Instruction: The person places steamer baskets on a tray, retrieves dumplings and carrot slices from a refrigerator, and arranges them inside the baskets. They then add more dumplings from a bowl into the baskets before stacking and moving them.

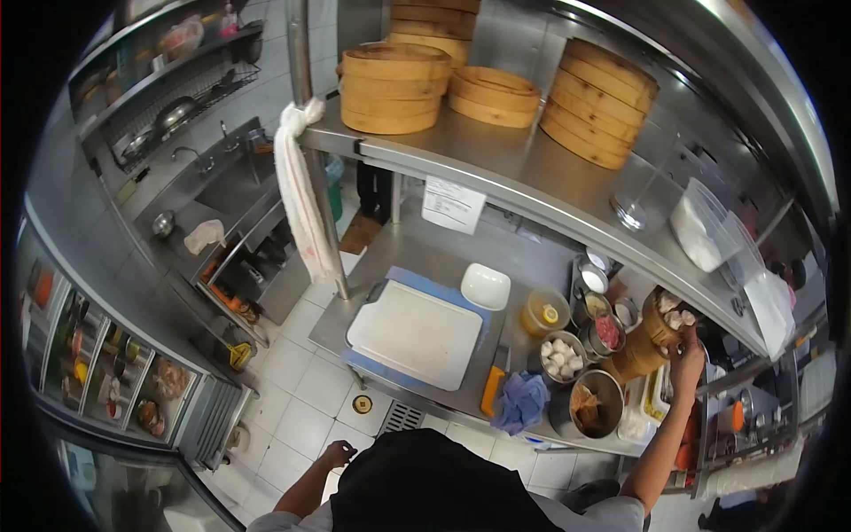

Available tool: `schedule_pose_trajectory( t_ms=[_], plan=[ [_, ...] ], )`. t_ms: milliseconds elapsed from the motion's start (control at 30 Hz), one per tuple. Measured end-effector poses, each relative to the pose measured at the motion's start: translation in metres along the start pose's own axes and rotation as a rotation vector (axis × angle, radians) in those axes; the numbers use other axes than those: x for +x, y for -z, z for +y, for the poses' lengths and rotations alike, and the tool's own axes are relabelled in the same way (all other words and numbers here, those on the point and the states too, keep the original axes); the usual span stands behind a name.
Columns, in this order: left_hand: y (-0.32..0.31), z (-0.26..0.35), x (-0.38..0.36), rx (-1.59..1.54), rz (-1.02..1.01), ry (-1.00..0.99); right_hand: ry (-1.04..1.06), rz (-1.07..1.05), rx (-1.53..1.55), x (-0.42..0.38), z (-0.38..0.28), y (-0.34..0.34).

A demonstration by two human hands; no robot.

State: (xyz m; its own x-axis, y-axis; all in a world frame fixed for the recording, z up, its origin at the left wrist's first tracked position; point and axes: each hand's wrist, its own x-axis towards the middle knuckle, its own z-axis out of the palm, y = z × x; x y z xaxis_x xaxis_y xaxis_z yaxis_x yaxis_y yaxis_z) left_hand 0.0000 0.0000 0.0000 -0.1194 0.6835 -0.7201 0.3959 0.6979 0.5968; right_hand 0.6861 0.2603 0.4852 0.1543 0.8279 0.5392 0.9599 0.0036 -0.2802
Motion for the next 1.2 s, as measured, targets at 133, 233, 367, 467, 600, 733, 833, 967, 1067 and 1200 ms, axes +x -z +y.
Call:
schedule_pose_trajectory(
  t_ms=[133,233,367,467,600,733,833,967,1067,1200],
  plan=[
    [-0.019,-0.012,-0.021,0.214,0.014,-0.072,0.159,-0.254,0.082,0.013,-0.071,-0.035],
    [-0.019,-0.048,-0.043,0.440,-0.001,-0.251,0.371,-0.472,0.287,0.010,-0.122,-0.132],
    [-0.046,-0.086,-0.066,0.158,0.130,0.039,0.500,-0.581,0.680,0.004,-0.208,-0.281],
    [-0.052,-0.097,-0.105,-0.013,0.231,-0.079,0.477,-0.600,0.701,0.018,-0.263,-0.382],
    [-0.076,-0.103,-0.151,-0.250,0.357,0.100,0.505,-0.478,0.497,0.058,-0.330,-0.421],
    [-0.125,-0.168,-0.166,-0.100,0.508,0.095,0.421,-0.265,0.603,0.071,-0.357,-0.453],
    [-0.131,-0.182,-0.189,-0.078,0.455,0.181,0.253,-0.481,0.299,0.052,-0.356,-0.484],
    [-0.091,-0.197,-0.185,-0.045,0.359,0.193,0.371,-0.631,0.432,-0.031,-0.350,-0.461],
    [-0.048,-0.203,-0.164,0.014,0.303,0.101,0.527,-1.190,0.679,-0.070,-0.372,-0.359],
    [0.034,-0.203,-0.131,0.404,0.275,-0.456,0.876,-1.457,0.923,-0.027,-0.439,-0.079]
  ],
)
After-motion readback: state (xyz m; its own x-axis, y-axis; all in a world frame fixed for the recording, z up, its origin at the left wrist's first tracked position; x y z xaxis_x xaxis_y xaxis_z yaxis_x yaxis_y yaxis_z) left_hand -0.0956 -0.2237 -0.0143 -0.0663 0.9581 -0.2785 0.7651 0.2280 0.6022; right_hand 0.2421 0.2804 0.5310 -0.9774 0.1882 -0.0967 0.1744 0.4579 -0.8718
